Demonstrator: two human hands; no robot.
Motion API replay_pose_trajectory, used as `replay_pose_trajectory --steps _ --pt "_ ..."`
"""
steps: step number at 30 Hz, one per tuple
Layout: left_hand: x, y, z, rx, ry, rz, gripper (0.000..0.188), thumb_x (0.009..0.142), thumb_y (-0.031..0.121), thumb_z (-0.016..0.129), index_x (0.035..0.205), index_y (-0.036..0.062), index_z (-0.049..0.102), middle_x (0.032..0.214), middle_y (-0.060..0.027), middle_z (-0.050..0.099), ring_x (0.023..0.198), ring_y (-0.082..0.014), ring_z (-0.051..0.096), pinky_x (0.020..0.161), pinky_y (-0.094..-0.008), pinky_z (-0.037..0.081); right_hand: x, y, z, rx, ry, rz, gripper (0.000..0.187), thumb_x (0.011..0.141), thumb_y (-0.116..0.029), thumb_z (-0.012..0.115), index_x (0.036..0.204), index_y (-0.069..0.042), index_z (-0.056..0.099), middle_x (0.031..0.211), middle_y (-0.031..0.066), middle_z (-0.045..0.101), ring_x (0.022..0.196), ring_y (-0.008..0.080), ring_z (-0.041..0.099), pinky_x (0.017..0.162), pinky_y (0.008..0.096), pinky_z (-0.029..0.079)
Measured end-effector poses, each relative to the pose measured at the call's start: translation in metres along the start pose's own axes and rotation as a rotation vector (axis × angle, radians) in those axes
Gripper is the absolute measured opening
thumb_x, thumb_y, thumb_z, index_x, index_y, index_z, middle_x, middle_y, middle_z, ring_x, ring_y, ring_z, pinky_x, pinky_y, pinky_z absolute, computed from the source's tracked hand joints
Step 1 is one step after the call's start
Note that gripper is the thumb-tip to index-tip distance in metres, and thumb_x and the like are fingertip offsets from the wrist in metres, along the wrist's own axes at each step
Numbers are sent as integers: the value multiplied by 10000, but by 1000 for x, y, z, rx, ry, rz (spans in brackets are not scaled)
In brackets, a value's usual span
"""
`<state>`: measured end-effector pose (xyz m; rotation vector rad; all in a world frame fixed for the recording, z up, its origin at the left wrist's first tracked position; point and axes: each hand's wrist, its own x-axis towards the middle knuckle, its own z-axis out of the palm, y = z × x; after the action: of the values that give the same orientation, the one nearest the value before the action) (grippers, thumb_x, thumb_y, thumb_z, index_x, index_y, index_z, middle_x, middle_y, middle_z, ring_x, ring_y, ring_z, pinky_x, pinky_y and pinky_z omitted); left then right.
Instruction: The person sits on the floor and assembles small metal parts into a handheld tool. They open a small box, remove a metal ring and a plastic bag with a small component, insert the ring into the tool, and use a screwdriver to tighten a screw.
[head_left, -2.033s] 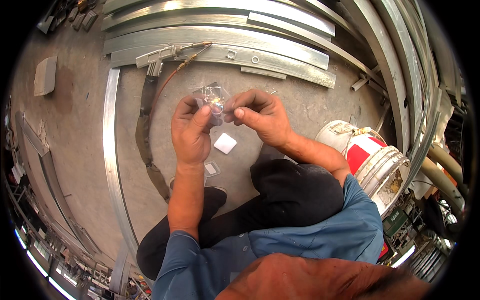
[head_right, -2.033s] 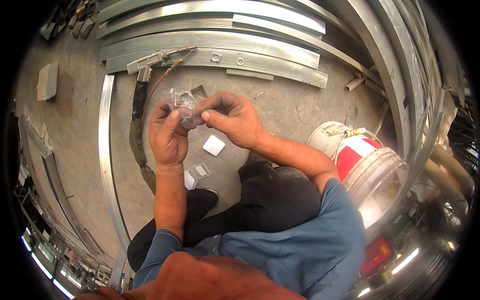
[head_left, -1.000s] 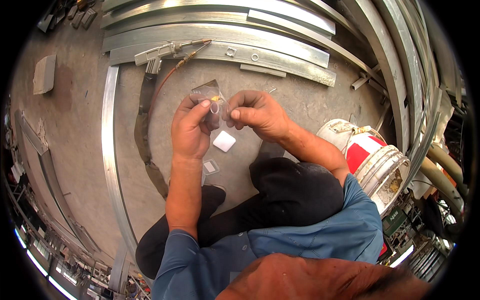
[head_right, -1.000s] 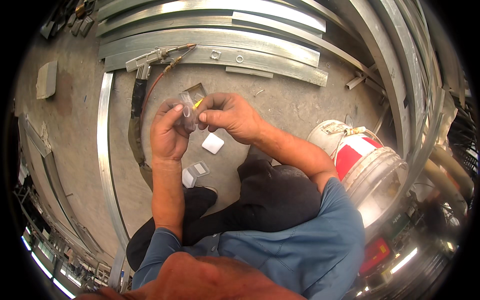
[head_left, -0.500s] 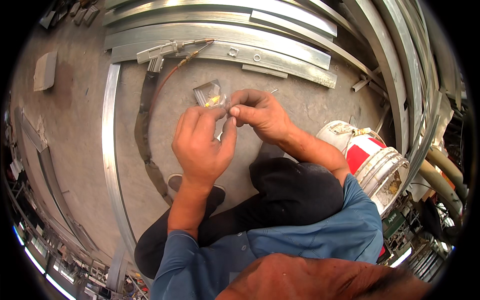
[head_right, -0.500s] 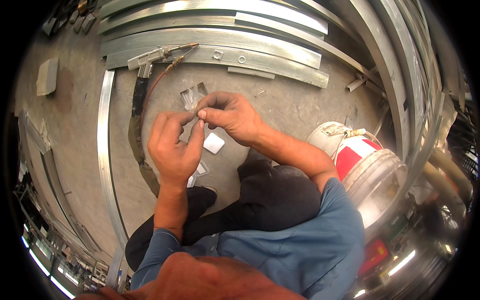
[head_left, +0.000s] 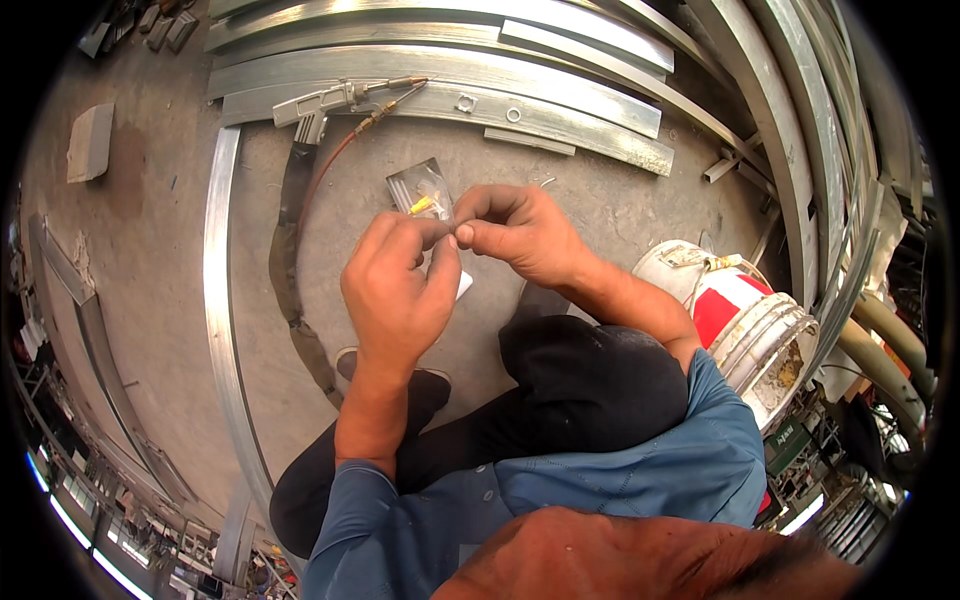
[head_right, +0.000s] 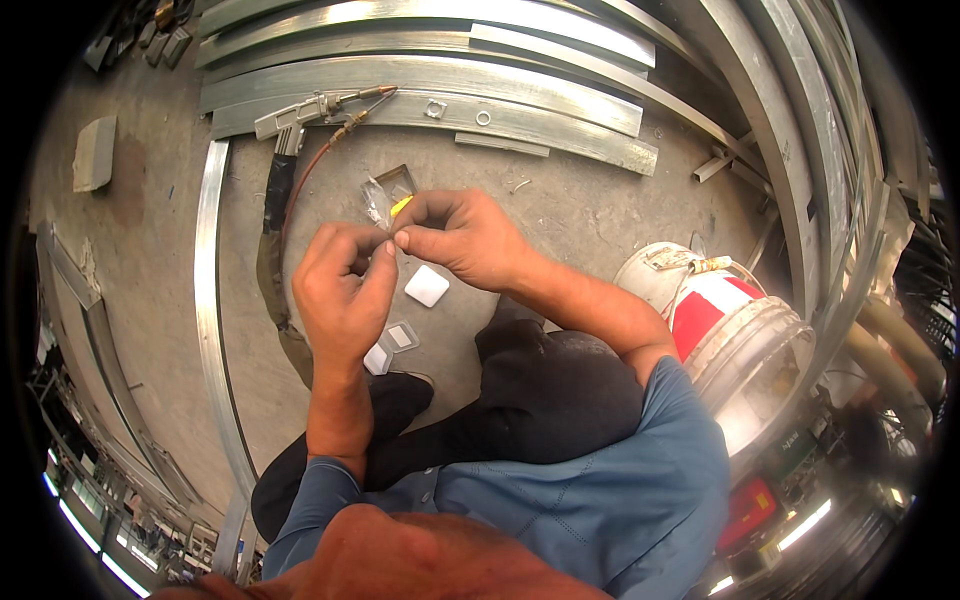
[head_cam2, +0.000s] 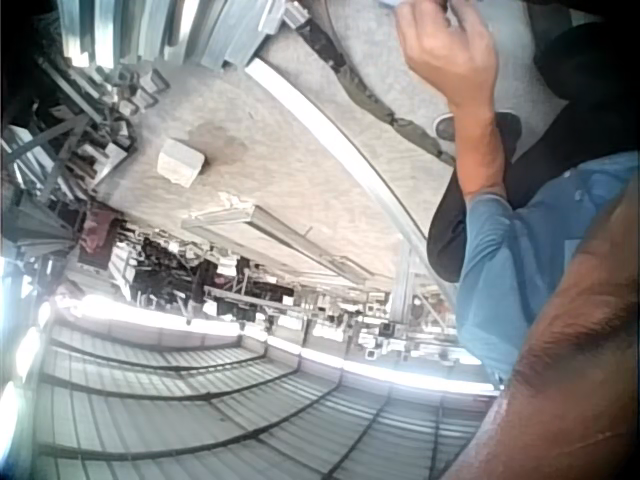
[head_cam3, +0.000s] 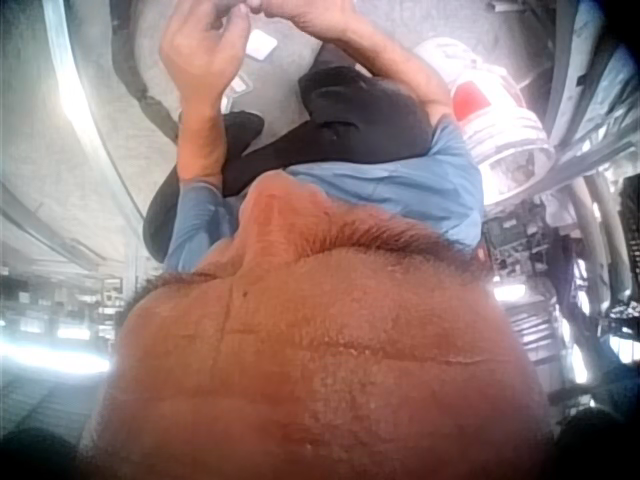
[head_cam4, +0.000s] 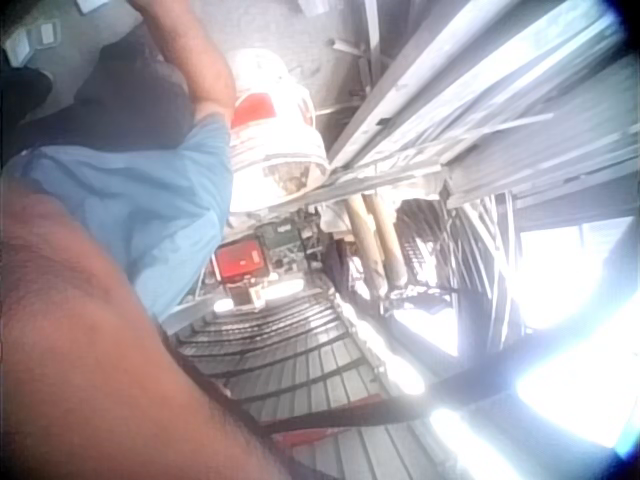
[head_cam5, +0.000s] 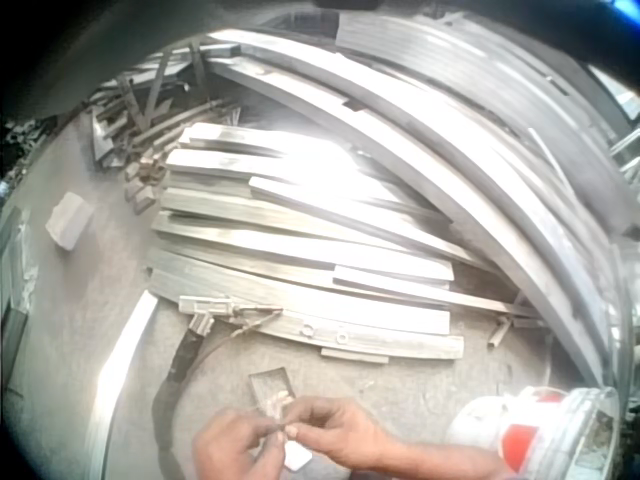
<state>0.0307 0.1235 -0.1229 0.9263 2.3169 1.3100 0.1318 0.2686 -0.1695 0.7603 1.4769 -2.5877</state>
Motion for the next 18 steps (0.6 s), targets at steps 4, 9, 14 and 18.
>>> replay_pose_trajectory --steps 4,9,14,18 --pt "0 1 2 -8 8 -68 69 763 20 721 800 32 664 779 -85 634 635 -233 590 575 -355 469 0 3 1 -159 37 -21 209 911 -190 693 979 7 704 882 14 678 837 75 574 752 273 484" --pt "-2 -6 8 -49 68 -93 92 743 -4 708 779 29 629 762 -76 613 610 -194 552 549 -330 443 -1 -2 4 -167 48 -20 203 917 -186 670 969 10 677 852 4 650 803 77 565 715 272 482" --pt "-4 -9 11 -70 150 -101 115 729 -28 702 768 26 607 762 -68 602 597 -165 531 533 -310 423 -1 -5 6 -28 32 57 219 920 -163 657 1033 25 640 847 7 621 785 86 559 711 257 477" --pt "-3 -11 16 -43 156 -75 117 728 -28 705 767 24 608 764 -68 604 599 -167 540 535 -310 430 -2 -2 7 5 54 -26 247 931 -176 661 1064 30 628 867 17 627 821 95 575 742 264 490"
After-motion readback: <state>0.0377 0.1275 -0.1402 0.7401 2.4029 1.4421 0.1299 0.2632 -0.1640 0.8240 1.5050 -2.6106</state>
